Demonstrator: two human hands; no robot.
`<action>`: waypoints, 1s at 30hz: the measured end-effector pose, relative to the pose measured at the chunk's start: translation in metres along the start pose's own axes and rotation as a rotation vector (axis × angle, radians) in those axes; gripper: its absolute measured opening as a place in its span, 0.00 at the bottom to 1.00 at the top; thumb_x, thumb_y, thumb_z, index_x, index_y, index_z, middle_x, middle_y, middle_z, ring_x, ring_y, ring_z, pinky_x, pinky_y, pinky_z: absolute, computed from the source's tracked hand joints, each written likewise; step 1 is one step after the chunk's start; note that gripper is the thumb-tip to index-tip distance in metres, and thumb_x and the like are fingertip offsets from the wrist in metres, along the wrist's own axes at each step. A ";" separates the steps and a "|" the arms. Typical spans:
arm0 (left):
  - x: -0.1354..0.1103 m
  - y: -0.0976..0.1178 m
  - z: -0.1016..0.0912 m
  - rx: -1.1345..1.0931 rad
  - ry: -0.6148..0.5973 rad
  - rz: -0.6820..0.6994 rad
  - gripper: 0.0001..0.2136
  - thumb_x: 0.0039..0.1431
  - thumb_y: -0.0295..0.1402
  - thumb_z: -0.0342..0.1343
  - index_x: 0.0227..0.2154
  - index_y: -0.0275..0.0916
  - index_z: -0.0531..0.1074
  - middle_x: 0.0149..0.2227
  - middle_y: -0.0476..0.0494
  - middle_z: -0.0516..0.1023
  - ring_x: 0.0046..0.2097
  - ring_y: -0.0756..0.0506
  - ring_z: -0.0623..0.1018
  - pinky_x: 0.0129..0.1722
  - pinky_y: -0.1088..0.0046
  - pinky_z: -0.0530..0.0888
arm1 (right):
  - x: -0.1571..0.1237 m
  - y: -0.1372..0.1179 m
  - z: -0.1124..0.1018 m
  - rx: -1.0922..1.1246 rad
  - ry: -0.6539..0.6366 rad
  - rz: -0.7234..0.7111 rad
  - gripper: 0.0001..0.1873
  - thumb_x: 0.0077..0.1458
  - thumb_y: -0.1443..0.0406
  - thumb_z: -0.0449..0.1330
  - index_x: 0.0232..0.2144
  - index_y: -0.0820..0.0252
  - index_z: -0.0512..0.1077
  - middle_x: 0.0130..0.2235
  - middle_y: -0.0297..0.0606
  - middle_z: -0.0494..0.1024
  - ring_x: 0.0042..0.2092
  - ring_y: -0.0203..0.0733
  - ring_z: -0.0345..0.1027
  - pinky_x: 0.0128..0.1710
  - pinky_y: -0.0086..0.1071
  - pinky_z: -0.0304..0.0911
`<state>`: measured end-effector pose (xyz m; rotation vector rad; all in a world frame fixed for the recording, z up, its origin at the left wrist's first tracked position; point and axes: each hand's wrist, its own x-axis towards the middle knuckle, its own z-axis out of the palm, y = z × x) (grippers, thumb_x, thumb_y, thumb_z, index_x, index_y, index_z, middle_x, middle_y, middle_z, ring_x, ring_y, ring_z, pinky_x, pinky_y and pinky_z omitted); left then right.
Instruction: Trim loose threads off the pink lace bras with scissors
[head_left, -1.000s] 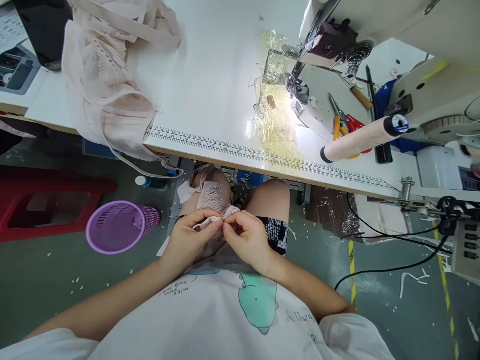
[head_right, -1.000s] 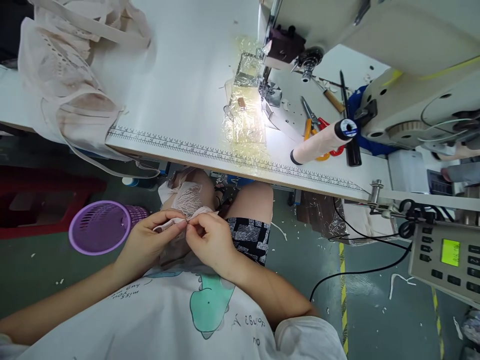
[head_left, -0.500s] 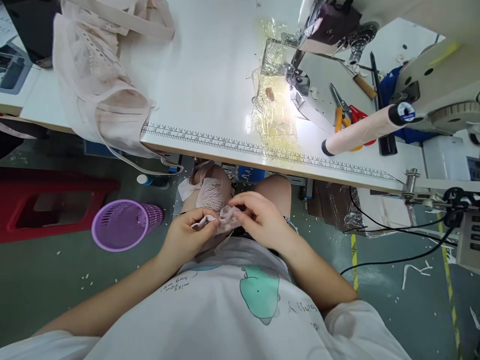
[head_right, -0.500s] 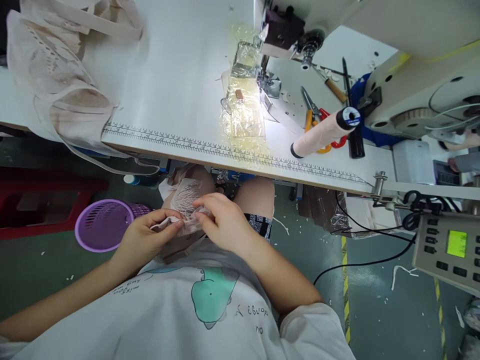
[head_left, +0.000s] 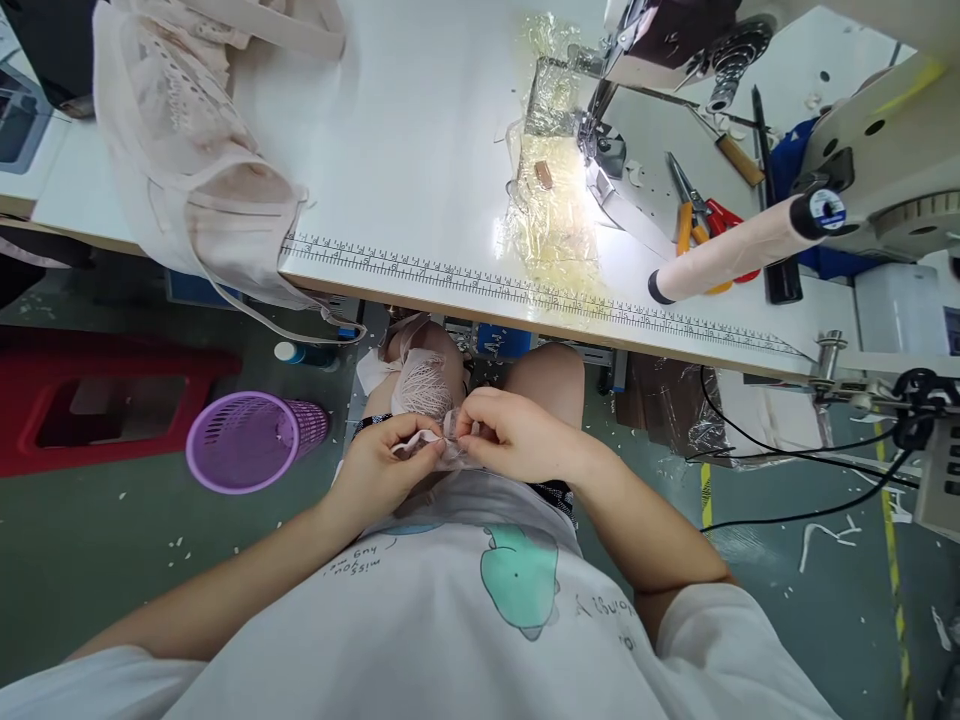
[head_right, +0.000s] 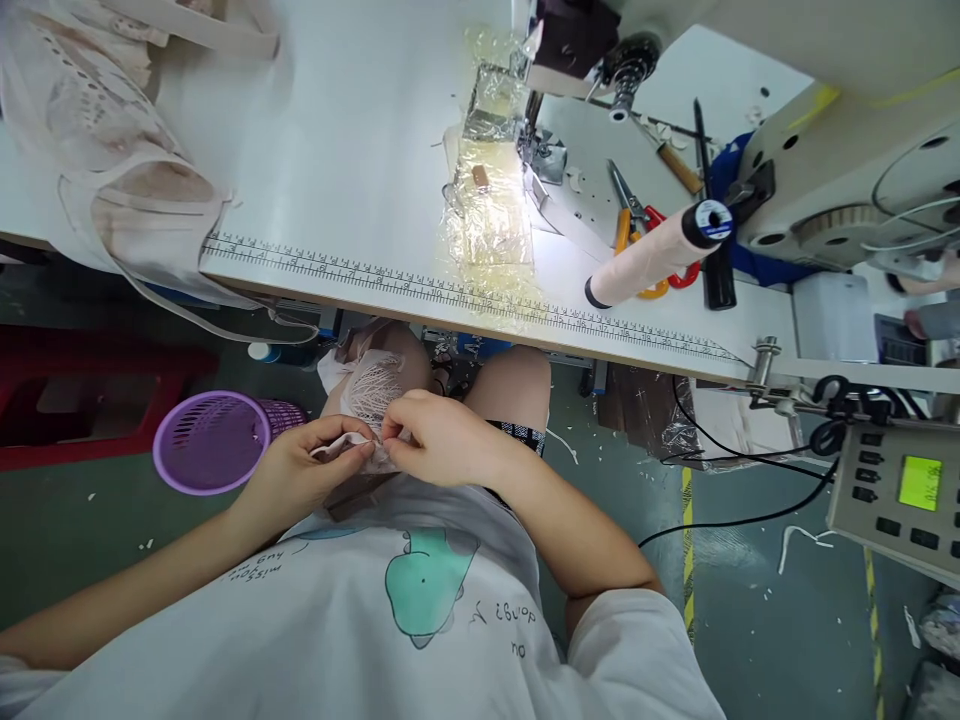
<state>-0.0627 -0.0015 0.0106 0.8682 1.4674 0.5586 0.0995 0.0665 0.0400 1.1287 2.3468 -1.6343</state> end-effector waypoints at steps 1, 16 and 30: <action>0.000 0.000 0.000 -0.004 -0.013 -0.003 0.07 0.44 0.35 0.53 0.24 0.37 0.70 0.23 0.50 0.70 0.24 0.51 0.67 0.24 0.79 0.65 | 0.001 -0.002 0.000 -0.036 0.016 -0.017 0.02 0.50 0.70 0.53 0.28 0.62 0.66 0.31 0.34 0.64 0.31 0.32 0.59 0.31 0.26 0.56; -0.001 -0.003 0.000 -0.019 -0.045 0.018 0.06 0.45 0.33 0.53 0.24 0.37 0.71 0.22 0.51 0.71 0.25 0.51 0.68 0.25 0.79 0.65 | 0.010 -0.006 0.007 -0.298 0.064 -0.025 0.06 0.54 0.70 0.48 0.29 0.59 0.65 0.34 0.36 0.66 0.33 0.35 0.60 0.29 0.27 0.54; 0.006 -0.004 -0.003 -0.334 -0.006 -0.177 0.08 0.41 0.35 0.60 0.24 0.37 0.71 0.23 0.51 0.70 0.25 0.51 0.67 0.25 0.77 0.65 | -0.007 -0.004 0.040 -0.494 0.164 -0.042 0.09 0.56 0.69 0.48 0.30 0.60 0.67 0.33 0.39 0.69 0.33 0.38 0.59 0.26 0.28 0.50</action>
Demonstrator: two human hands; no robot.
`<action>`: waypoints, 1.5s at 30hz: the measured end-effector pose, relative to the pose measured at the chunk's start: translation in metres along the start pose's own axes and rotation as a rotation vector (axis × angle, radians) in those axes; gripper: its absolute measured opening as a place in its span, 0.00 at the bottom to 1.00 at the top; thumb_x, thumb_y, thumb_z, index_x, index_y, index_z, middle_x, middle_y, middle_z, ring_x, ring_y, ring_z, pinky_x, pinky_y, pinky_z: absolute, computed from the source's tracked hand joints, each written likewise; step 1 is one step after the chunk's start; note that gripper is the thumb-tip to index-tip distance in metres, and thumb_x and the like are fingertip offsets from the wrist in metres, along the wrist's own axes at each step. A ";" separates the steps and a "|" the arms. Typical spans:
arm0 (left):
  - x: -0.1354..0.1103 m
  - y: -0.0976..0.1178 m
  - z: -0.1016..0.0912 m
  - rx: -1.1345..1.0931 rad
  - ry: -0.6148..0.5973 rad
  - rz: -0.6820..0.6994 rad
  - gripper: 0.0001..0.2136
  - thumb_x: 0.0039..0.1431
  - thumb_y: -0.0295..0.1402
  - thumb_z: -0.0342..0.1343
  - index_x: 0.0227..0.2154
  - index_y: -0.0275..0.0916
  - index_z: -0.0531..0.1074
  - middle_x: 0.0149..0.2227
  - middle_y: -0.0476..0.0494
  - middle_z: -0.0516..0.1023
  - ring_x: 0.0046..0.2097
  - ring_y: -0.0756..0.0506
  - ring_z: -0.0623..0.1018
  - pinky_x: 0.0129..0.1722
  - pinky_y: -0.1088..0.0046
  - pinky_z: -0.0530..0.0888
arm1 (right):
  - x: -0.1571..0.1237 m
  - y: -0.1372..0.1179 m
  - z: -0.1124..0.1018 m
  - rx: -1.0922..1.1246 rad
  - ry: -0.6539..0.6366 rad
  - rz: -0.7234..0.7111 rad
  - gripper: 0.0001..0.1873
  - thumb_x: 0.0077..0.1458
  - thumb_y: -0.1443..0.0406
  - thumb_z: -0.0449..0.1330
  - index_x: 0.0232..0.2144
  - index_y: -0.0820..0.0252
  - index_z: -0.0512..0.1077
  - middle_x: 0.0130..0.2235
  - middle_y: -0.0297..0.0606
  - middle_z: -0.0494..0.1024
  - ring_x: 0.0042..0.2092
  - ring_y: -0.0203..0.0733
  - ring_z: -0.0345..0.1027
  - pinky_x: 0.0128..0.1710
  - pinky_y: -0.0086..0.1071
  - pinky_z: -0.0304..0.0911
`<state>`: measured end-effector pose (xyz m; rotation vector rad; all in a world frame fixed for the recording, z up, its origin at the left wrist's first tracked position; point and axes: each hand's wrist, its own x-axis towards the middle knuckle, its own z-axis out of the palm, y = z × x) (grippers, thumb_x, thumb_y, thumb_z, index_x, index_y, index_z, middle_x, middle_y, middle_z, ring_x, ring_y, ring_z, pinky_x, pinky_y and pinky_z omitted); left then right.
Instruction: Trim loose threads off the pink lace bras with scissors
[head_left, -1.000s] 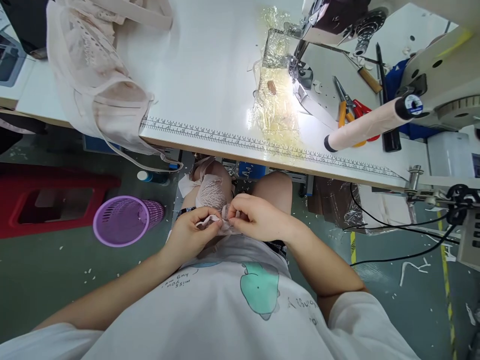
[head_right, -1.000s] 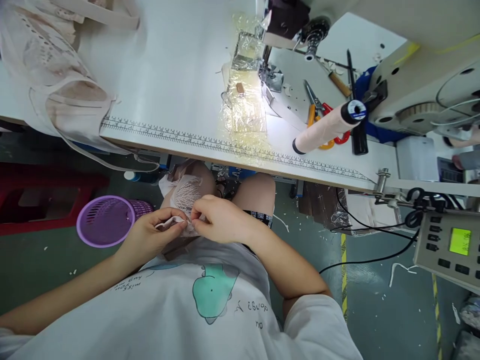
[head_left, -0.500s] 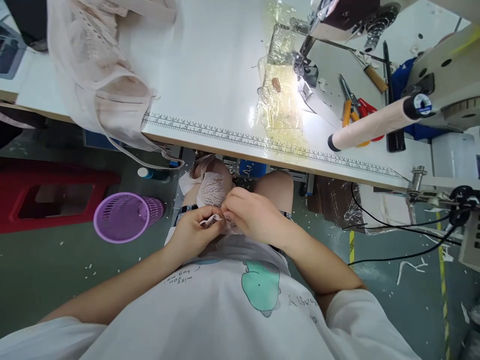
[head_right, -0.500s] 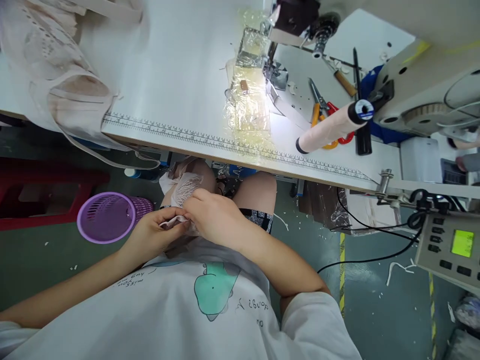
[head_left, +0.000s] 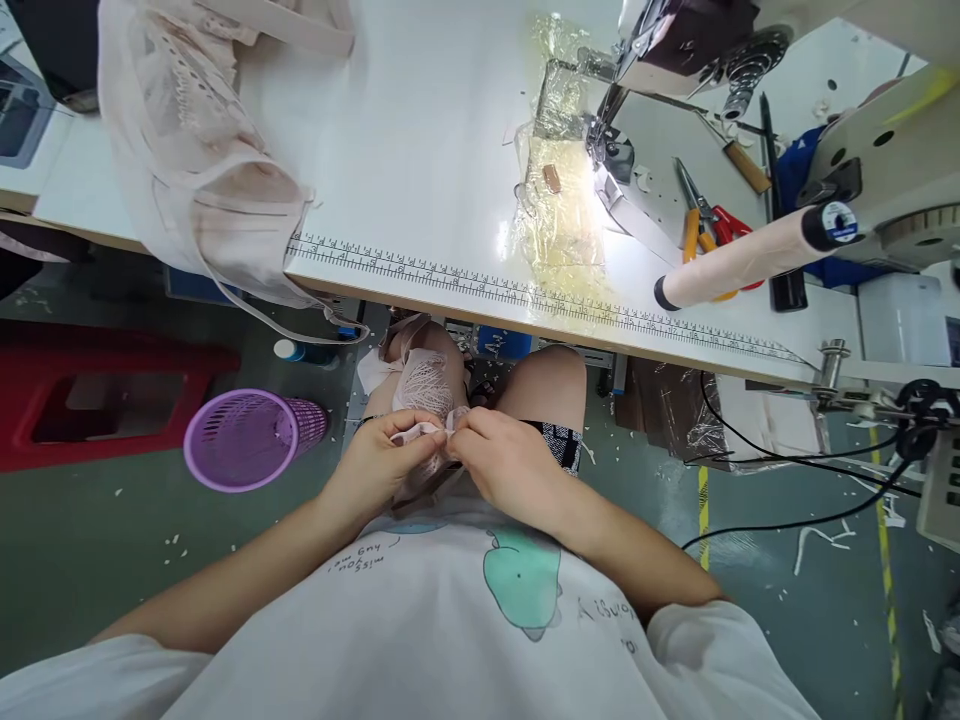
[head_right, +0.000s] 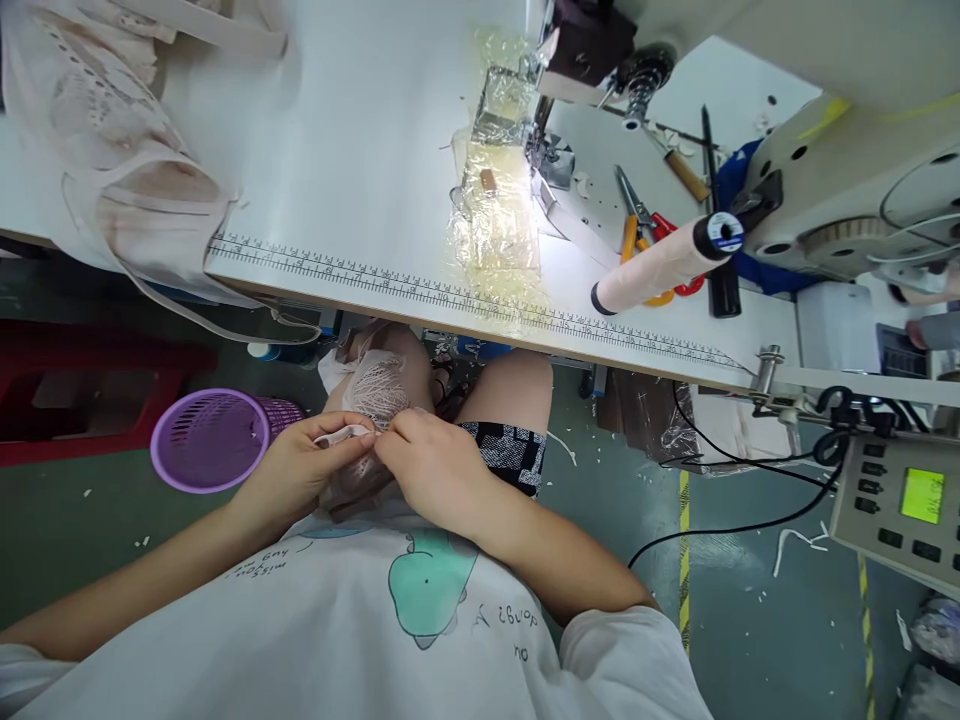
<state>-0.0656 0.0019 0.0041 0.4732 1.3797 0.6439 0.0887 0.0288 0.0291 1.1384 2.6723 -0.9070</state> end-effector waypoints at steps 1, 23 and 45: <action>0.001 -0.001 0.000 -0.023 -0.013 -0.007 0.08 0.41 0.35 0.60 0.24 0.37 0.71 0.23 0.51 0.70 0.25 0.51 0.67 0.26 0.77 0.65 | 0.001 -0.001 0.001 -0.018 0.007 -0.001 0.09 0.57 0.69 0.48 0.30 0.60 0.68 0.33 0.39 0.69 0.33 0.38 0.59 0.26 0.28 0.50; -0.004 0.002 0.003 0.343 -0.024 0.219 0.06 0.45 0.33 0.52 0.23 0.37 0.71 0.24 0.49 0.71 0.28 0.49 0.69 0.28 0.77 0.66 | 0.017 0.008 0.000 0.798 0.024 0.364 0.01 0.47 0.69 0.57 0.25 0.62 0.67 0.30 0.33 0.65 0.29 0.30 0.59 0.27 0.25 0.57; -0.003 0.002 0.006 0.362 -0.085 0.211 0.03 0.45 0.30 0.50 0.21 0.37 0.67 0.22 0.51 0.68 0.26 0.51 0.66 0.26 0.77 0.63 | 0.015 0.009 0.004 1.069 0.178 0.259 0.05 0.57 0.66 0.43 0.28 0.56 0.50 0.19 0.22 0.62 0.17 0.27 0.58 0.19 0.21 0.55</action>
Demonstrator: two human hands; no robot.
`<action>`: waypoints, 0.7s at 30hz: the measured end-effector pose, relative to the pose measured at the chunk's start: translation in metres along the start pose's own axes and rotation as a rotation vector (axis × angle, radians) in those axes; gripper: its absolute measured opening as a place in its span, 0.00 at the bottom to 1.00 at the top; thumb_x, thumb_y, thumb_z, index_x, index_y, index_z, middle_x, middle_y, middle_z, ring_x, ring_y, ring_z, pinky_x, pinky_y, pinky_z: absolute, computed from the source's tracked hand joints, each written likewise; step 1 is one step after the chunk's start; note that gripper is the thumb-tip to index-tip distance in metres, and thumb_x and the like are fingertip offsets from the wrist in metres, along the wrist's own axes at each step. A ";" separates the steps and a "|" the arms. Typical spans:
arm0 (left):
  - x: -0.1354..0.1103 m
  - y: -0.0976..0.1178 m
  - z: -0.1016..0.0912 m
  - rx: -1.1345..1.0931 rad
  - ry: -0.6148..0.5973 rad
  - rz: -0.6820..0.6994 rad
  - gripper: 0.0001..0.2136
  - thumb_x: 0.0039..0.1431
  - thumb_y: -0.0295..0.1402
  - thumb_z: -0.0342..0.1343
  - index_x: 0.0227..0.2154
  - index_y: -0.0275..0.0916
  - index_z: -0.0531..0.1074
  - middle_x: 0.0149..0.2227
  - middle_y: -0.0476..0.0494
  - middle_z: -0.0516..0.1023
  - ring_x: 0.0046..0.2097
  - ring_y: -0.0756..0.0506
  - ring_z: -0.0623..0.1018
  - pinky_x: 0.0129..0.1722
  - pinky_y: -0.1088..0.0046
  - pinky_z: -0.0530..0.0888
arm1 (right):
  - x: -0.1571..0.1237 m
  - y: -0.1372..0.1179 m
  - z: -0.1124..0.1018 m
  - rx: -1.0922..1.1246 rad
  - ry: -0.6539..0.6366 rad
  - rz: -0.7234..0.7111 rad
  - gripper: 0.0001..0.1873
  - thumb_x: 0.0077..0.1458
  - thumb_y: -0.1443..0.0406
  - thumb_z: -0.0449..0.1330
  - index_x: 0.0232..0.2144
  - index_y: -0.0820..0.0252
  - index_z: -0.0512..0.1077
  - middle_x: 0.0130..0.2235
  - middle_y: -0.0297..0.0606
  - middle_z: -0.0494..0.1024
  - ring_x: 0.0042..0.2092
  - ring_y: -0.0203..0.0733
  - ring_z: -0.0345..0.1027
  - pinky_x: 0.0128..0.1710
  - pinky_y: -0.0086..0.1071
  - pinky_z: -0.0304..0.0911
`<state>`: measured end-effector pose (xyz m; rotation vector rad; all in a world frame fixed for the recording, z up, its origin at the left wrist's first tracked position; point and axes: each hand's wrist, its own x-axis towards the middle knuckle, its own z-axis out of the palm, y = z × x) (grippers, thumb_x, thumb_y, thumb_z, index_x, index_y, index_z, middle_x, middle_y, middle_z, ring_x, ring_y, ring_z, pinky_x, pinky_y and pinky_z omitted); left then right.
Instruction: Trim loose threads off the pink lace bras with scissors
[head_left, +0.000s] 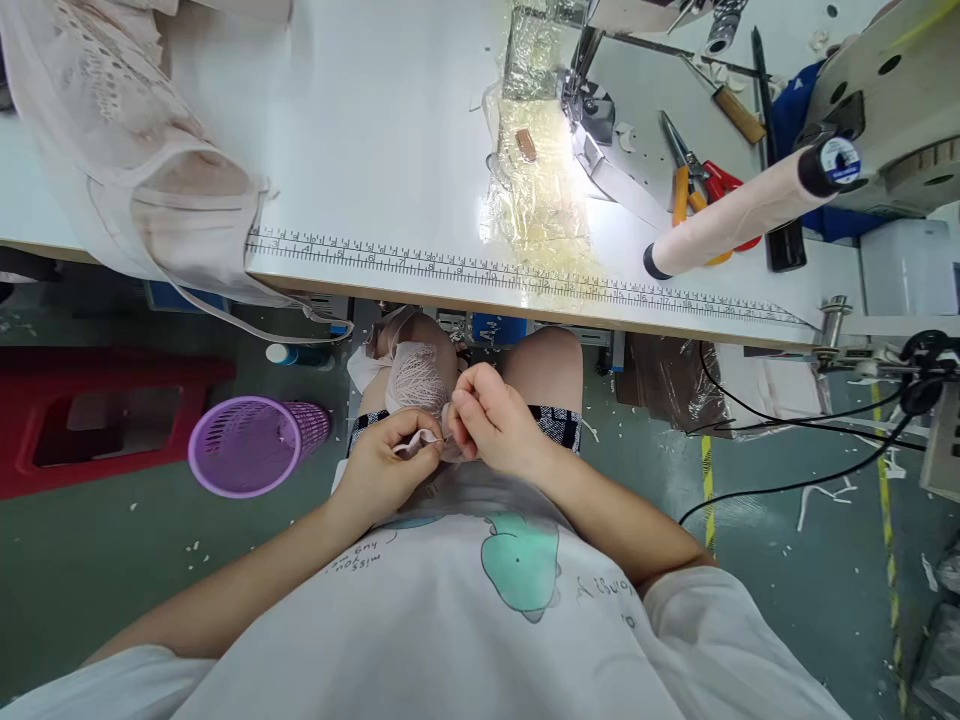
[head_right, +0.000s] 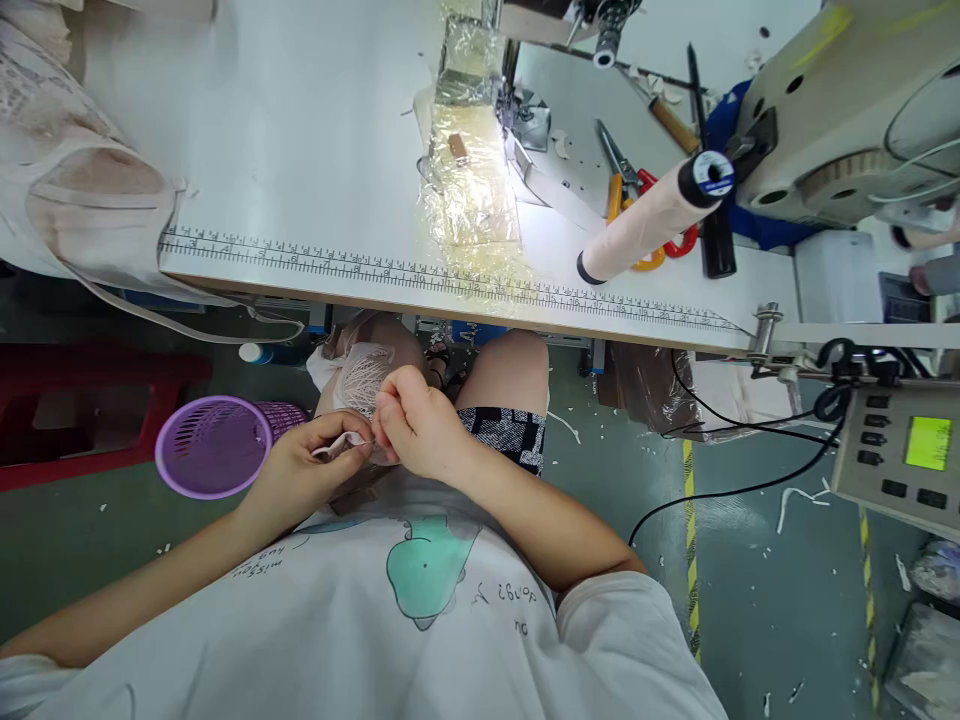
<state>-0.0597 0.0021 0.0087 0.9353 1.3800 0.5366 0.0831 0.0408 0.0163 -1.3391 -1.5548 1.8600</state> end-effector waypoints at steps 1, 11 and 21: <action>0.000 -0.001 0.000 0.013 0.009 0.011 0.03 0.45 0.30 0.51 0.21 0.37 0.67 0.22 0.51 0.67 0.26 0.51 0.66 0.26 0.77 0.63 | 0.000 -0.003 -0.004 -0.074 0.001 -0.019 0.05 0.57 0.67 0.43 0.28 0.56 0.50 0.19 0.22 0.62 0.18 0.27 0.57 0.20 0.22 0.55; 0.003 -0.006 0.002 0.001 -0.024 0.035 0.03 0.45 0.30 0.50 0.22 0.37 0.67 0.25 0.49 0.69 0.29 0.50 0.68 0.29 0.77 0.65 | -0.004 -0.018 -0.025 -0.595 -0.089 -0.205 0.06 0.56 0.70 0.45 0.27 0.57 0.55 0.26 0.32 0.74 0.38 0.39 0.66 0.45 0.38 0.57; 0.003 0.001 0.004 -0.097 -0.047 0.006 0.02 0.41 0.29 0.51 0.18 0.37 0.65 0.21 0.53 0.66 0.26 0.52 0.66 0.25 0.79 0.63 | 0.011 -0.005 0.003 0.185 0.035 0.003 0.07 0.59 0.62 0.42 0.29 0.56 0.51 0.20 0.23 0.62 0.20 0.28 0.62 0.20 0.23 0.61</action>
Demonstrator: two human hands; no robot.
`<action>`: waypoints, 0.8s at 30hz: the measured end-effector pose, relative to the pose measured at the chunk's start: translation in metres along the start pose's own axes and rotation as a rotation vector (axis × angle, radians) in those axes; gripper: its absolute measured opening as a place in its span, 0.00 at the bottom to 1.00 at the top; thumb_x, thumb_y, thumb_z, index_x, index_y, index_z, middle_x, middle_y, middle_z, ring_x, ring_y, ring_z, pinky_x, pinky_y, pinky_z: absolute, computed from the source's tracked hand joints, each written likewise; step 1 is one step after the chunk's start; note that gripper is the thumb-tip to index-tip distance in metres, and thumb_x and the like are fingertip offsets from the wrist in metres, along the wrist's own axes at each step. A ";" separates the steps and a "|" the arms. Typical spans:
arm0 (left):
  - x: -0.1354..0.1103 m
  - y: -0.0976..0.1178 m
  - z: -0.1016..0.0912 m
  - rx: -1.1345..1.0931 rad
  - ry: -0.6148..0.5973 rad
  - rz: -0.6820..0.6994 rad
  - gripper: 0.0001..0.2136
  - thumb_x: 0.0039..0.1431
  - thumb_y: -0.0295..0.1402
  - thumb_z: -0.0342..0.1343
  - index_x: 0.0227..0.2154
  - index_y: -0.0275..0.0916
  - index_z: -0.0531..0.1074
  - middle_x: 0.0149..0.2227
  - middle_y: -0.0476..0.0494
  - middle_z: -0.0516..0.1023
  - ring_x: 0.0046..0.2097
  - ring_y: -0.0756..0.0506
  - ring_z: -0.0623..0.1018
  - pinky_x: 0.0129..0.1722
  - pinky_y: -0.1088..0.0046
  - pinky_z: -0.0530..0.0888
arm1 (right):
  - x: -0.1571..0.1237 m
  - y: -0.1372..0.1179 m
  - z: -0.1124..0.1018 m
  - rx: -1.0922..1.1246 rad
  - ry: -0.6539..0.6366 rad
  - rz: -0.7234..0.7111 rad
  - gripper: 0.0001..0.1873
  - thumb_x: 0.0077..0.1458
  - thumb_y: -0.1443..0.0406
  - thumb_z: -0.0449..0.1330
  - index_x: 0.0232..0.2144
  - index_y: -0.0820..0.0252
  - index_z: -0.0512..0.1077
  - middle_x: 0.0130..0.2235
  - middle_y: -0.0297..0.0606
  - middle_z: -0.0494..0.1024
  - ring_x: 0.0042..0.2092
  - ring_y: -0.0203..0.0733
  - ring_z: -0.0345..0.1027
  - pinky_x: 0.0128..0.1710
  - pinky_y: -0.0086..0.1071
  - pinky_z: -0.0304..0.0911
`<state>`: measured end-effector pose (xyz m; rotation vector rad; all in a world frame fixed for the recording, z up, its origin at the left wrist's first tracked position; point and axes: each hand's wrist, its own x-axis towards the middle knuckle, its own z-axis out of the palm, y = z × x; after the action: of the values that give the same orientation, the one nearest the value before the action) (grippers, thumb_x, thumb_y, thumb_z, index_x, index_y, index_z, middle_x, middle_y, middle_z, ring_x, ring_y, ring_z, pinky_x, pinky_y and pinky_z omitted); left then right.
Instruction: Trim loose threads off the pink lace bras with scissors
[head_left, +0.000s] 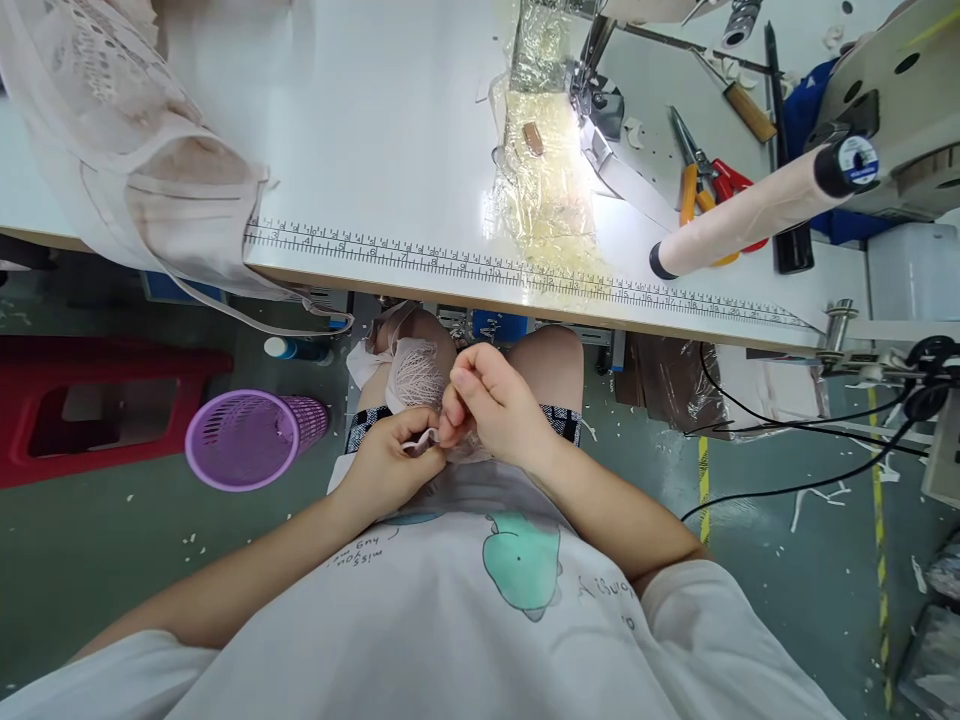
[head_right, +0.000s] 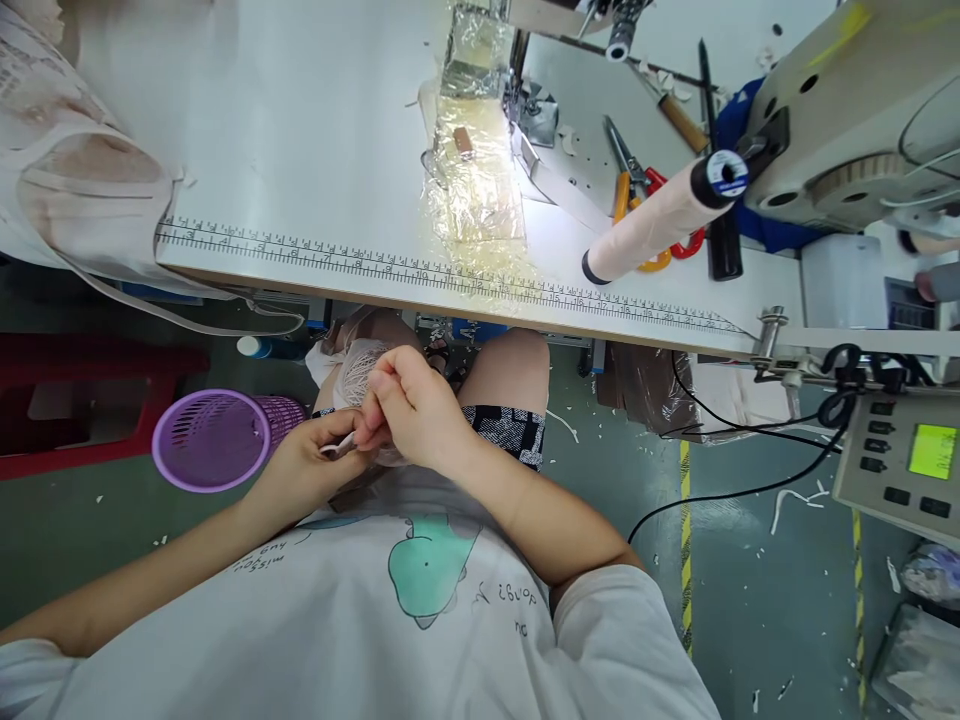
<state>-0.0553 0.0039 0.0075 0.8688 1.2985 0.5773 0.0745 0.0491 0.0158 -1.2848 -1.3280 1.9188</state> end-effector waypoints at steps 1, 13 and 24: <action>0.000 0.000 0.000 -0.010 0.005 -0.008 0.02 0.41 0.29 0.51 0.18 0.37 0.65 0.21 0.53 0.66 0.26 0.52 0.66 0.26 0.79 0.63 | 0.003 0.000 0.001 0.025 0.013 -0.015 0.07 0.59 0.61 0.43 0.29 0.56 0.51 0.19 0.22 0.60 0.19 0.28 0.60 0.20 0.22 0.61; -0.001 -0.001 -0.004 -0.007 -0.014 -0.055 0.03 0.43 0.31 0.51 0.20 0.37 0.66 0.23 0.51 0.66 0.26 0.51 0.65 0.25 0.77 0.62 | -0.018 -0.033 -0.033 -0.558 0.381 -0.544 0.02 0.59 0.66 0.45 0.33 0.56 0.55 0.22 0.25 0.60 0.25 0.29 0.65 0.28 0.26 0.69; 0.000 -0.002 -0.005 0.022 -0.031 -0.032 0.03 0.43 0.31 0.51 0.20 0.37 0.66 0.23 0.51 0.66 0.27 0.50 0.66 0.27 0.77 0.63 | -0.029 -0.022 -0.054 -0.786 0.637 -0.565 0.02 0.58 0.65 0.47 0.35 0.56 0.55 0.25 0.28 0.64 0.29 0.33 0.68 0.28 0.30 0.69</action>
<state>-0.0600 0.0039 0.0055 0.8708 1.2905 0.5235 0.1326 0.0598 0.0427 -1.4495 -1.8563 0.5204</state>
